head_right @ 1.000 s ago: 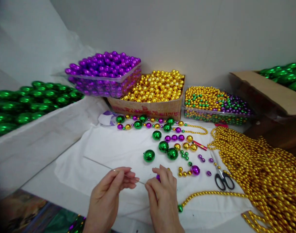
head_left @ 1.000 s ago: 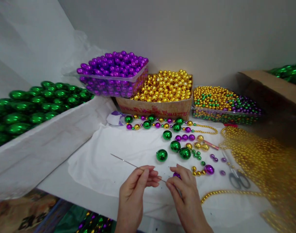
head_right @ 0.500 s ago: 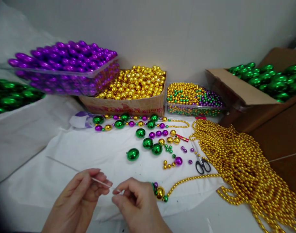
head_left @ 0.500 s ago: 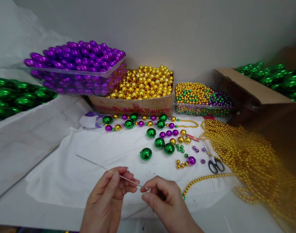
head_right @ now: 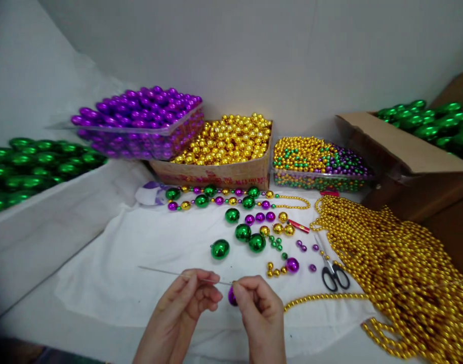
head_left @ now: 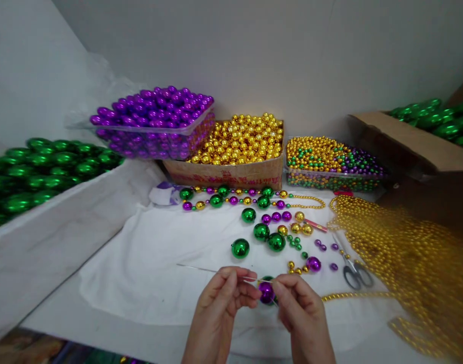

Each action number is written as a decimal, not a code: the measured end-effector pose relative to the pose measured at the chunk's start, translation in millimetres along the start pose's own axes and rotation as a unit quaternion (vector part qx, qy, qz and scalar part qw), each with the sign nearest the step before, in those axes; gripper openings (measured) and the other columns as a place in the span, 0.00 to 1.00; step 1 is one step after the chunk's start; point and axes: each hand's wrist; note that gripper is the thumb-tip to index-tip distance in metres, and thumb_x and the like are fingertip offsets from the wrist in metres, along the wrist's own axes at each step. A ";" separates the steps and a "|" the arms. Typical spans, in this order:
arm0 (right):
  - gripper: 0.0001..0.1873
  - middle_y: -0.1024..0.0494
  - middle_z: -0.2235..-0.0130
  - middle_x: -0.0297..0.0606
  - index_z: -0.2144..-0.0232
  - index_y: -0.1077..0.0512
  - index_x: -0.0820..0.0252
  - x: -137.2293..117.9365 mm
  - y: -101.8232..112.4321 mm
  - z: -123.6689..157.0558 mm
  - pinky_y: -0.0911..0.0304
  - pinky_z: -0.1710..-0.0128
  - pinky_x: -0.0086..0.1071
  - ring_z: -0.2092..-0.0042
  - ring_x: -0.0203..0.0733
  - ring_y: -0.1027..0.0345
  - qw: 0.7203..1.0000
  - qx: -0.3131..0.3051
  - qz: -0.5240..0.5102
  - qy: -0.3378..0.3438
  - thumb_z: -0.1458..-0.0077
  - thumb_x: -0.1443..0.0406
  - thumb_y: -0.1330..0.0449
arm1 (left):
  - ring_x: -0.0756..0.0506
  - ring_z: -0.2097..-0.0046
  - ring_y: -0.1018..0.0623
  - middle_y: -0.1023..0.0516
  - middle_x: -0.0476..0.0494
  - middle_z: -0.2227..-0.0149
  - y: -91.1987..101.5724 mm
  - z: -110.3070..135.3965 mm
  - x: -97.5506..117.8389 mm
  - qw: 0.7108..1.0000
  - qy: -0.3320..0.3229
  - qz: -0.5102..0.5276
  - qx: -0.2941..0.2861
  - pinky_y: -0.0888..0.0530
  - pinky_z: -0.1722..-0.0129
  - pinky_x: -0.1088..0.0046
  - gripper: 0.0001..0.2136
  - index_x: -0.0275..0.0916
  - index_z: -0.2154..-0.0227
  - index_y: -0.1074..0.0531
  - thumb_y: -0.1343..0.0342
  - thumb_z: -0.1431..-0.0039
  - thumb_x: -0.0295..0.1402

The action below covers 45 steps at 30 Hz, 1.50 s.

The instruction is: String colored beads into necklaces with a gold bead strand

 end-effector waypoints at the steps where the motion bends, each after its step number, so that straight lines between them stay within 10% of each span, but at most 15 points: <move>1: 0.16 0.40 0.80 0.26 0.74 0.27 0.61 -1.6 -1.1 0.2 0.65 0.82 0.25 0.80 0.26 0.60 1.000 0.002 -0.017 -0.013 0.54 0.54 0.33 | 0.46 0.67 0.23 0.23 0.42 0.63 1.0 0.0 -0.9 1.000 -0.005 -0.009 -0.010 0.26 0.68 0.72 0.10 0.37 0.66 0.25 0.43 0.43 0.39; 7: 0.13 0.49 0.85 0.22 0.72 0.28 0.60 -14.3 -8.7 -1.0 0.63 0.83 0.23 0.81 0.26 0.62 0.985 -0.065 -0.137 -0.084 0.51 0.56 0.34 | 0.40 0.41 0.35 0.31 0.43 0.43 19.1 -4.3 -18.4 0.971 -0.034 -0.191 -0.136 0.40 0.40 0.63 0.24 0.46 0.46 0.34 0.38 0.47 0.34; 13: 0.11 0.37 0.80 0.28 0.72 0.29 0.60 -23.1 -14.0 -6.4 0.56 0.81 0.22 0.78 0.27 0.51 0.981 -0.088 -0.159 -0.068 0.49 0.59 0.35 | 0.41 0.48 0.29 0.26 0.43 0.52 14.2 -13.3 -26.6 0.939 -0.039 -0.255 -0.228 0.35 0.46 0.65 0.16 0.40 0.54 0.28 0.40 0.46 0.32; 24: 0.09 0.38 0.82 0.26 0.75 0.27 0.60 -17.5 -12.2 17.2 0.53 0.80 0.22 0.80 0.26 0.49 0.983 -0.164 -0.080 0.005 0.49 0.60 0.35 | 0.43 0.57 0.27 0.24 0.43 0.59 28.7 -33.8 -54.9 0.903 -0.099 -0.365 -0.206 0.31 0.54 0.68 0.06 0.39 0.68 0.25 0.44 0.45 0.35; 35: 0.10 0.30 0.75 0.30 0.73 0.30 0.59 -28.0 53.8 -41.5 0.43 0.79 0.20 0.74 0.30 0.39 0.982 0.056 -0.179 0.017 0.55 0.65 0.32 | 0.44 0.58 0.26 0.24 0.43 0.62 26.8 -60.1 -79.1 0.902 -0.035 -0.383 -0.198 0.31 0.57 0.71 0.10 0.37 0.62 0.26 0.45 0.43 0.36; 45: 0.08 0.34 0.75 0.28 0.73 0.30 0.59 -33.6 68.6 -34.6 0.41 0.77 0.20 0.73 0.29 0.41 0.969 -0.010 -0.248 -0.015 0.53 0.66 0.33 | 0.47 0.65 0.28 0.27 0.46 0.67 25.5 -64.0 -83.1 0.889 -0.064 -0.427 -0.154 0.32 0.64 0.74 0.08 0.37 0.67 0.26 0.42 0.49 0.34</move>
Point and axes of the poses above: each hand's wrist, its own z-axis away from the middle knuckle, its own y-axis out of the back of the hand, x = y × z
